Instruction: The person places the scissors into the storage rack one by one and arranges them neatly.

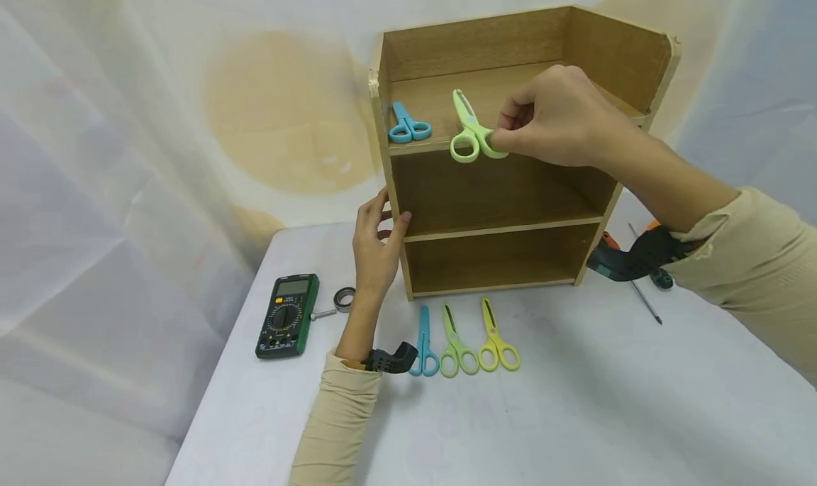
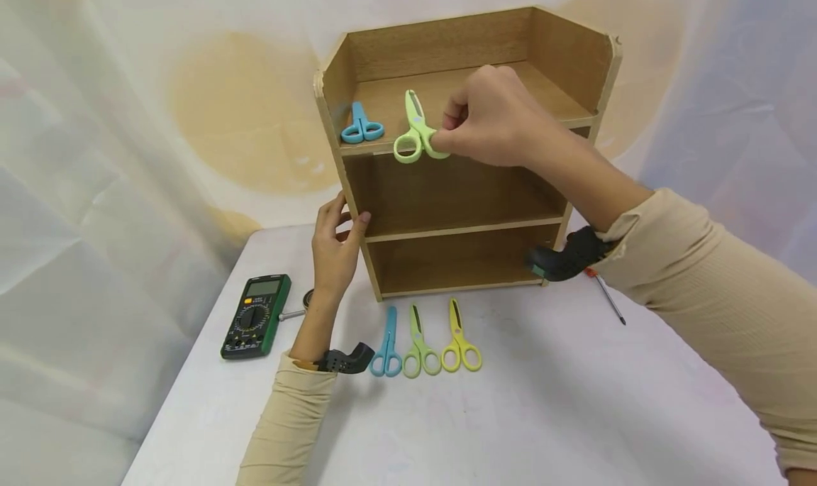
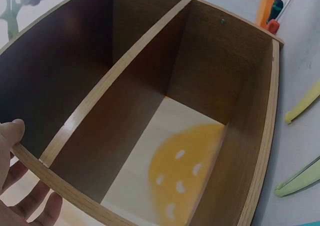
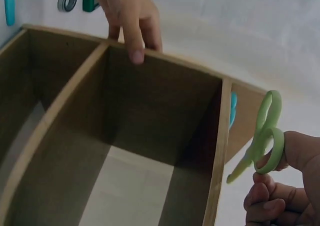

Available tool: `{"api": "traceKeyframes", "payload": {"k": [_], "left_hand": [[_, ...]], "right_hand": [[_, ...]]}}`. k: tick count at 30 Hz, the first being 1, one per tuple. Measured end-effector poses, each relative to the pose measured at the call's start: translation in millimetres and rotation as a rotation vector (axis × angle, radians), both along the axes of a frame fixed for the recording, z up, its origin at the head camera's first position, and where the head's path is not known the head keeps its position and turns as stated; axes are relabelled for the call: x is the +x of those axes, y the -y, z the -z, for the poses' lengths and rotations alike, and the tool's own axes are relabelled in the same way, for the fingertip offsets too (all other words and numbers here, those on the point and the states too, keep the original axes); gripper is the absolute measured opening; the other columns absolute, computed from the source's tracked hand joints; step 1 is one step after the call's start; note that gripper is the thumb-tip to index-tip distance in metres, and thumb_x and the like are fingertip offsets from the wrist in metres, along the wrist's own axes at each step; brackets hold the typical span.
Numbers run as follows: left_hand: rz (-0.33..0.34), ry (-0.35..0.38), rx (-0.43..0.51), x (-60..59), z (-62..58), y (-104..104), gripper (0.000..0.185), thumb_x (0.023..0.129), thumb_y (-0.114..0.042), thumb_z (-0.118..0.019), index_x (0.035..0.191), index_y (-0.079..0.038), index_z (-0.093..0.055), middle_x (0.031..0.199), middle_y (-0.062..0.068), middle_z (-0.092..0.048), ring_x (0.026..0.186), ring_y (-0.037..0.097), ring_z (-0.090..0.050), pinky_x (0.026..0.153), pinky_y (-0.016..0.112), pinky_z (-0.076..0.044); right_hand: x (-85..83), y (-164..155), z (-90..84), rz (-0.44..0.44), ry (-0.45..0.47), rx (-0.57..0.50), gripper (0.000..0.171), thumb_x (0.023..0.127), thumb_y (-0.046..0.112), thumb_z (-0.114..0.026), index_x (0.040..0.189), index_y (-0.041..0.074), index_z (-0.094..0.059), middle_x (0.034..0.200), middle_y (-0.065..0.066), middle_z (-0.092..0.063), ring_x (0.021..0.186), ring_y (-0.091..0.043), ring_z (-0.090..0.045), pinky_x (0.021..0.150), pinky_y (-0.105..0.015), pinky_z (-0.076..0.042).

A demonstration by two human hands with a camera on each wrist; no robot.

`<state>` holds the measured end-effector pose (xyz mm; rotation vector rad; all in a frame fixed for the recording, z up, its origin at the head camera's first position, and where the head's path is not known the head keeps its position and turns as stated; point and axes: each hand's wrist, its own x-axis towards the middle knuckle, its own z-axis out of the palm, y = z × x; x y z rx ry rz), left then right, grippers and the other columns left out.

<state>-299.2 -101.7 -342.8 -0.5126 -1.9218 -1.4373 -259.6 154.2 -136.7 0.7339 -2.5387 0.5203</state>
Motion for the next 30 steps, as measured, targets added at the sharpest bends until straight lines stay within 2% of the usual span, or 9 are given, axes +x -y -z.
{"api": "traceKeyframes", "payload": {"k": [1,4,10,17,20,23,25,30], "left_hand": [[0.001,-0.001,-0.001,-4.3,3.5,1,0.056,0.099,-0.025,-0.066,0.15,-0.013,-0.047,0.137,0.011,-0.049,0.115,0.025,-0.059,0.082,0.04,-0.053],[0.003,0.005,-0.006,-4.5,4.2,2,0.056,0.1,-0.031,-0.065,0.151,-0.018,-0.047,0.137,0.006,-0.049,0.115,0.02,-0.058,0.083,0.038,-0.053],[0.006,0.001,-0.001,-2.5,6.5,0,0.057,0.099,-0.033,-0.064,0.151,-0.016,-0.047,0.137,0.008,-0.049,0.115,0.022,-0.058,0.083,0.042,-0.054],[0.0,-0.012,-0.011,0.3,1.5,-2,0.056,0.1,-0.031,-0.064,0.151,-0.016,-0.046,0.137,0.008,-0.049,0.115,0.023,-0.058,0.082,0.041,-0.054],[0.001,-0.01,-0.015,0.6,0.6,-4,0.056,0.1,-0.032,-0.064,0.151,-0.016,-0.046,0.137,0.008,-0.049,0.115,0.022,-0.058,0.082,0.039,-0.054],[0.004,-0.003,-0.013,1.9,1.6,-6,0.056,0.1,-0.032,-0.064,0.151,-0.016,-0.046,0.137,0.008,-0.049,0.115,0.02,-0.058,0.082,0.037,-0.054],[0.005,0.002,-0.012,3.2,2.3,-8,0.056,0.1,-0.031,-0.064,0.151,-0.017,-0.046,0.137,0.008,-0.049,0.115,0.02,-0.058,0.082,0.037,-0.054],[0.006,-0.004,-0.013,5.7,-0.5,-8,0.056,0.1,-0.03,-0.064,0.151,-0.017,-0.046,0.137,0.007,-0.049,0.115,0.02,-0.058,0.082,0.037,-0.054]], "right_hand": [[-3.6,2,-1.9,0.008,0.004,0.001,0.013,0.084,0.018,-0.068,0.077,0.009,-0.074,0.068,-0.002,-0.065,0.062,-0.017,-0.051,0.053,-0.026,-0.036],[-14.6,8,-6.2,0.024,0.018,0.011,0.016,0.085,0.019,-0.066,0.078,0.007,-0.075,0.068,-0.004,-0.065,0.062,-0.018,-0.05,0.051,-0.026,-0.036],[-32.4,16,-9.9,0.048,0.084,0.054,0.02,0.086,0.022,-0.064,0.079,0.007,-0.075,0.066,-0.002,-0.064,0.059,-0.017,-0.05,0.05,-0.027,-0.038],[-49.2,16,-14.1,0.081,0.138,0.083,0.023,0.089,0.023,-0.062,0.08,0.005,-0.075,0.061,-0.002,-0.063,0.051,-0.014,-0.048,0.045,-0.025,-0.036],[-54.2,15,-15.1,0.089,0.171,0.081,0.025,0.091,0.024,-0.06,0.083,0.006,-0.075,0.061,-0.001,-0.061,0.052,-0.014,-0.048,0.047,-0.027,-0.037],[-54.7,15,-14.8,0.1,0.193,0.084,0.026,0.093,0.026,-0.058,0.086,0.006,-0.074,0.063,-0.003,-0.06,0.056,-0.016,-0.049,0.051,-0.029,-0.039],[-51.3,15,-15.6,0.118,0.188,0.07,0.028,0.094,0.027,-0.056,0.091,0.005,-0.074,0.071,-0.004,-0.064,0.063,-0.019,-0.051,0.057,-0.031,-0.041],[-31.3,14,-22.0,0.143,0.121,0.028,0.033,0.095,0.029,-0.052,0.099,0.005,-0.074,0.089,-0.009,-0.067,0.077,-0.021,-0.051,0.065,-0.033,-0.04]]}}
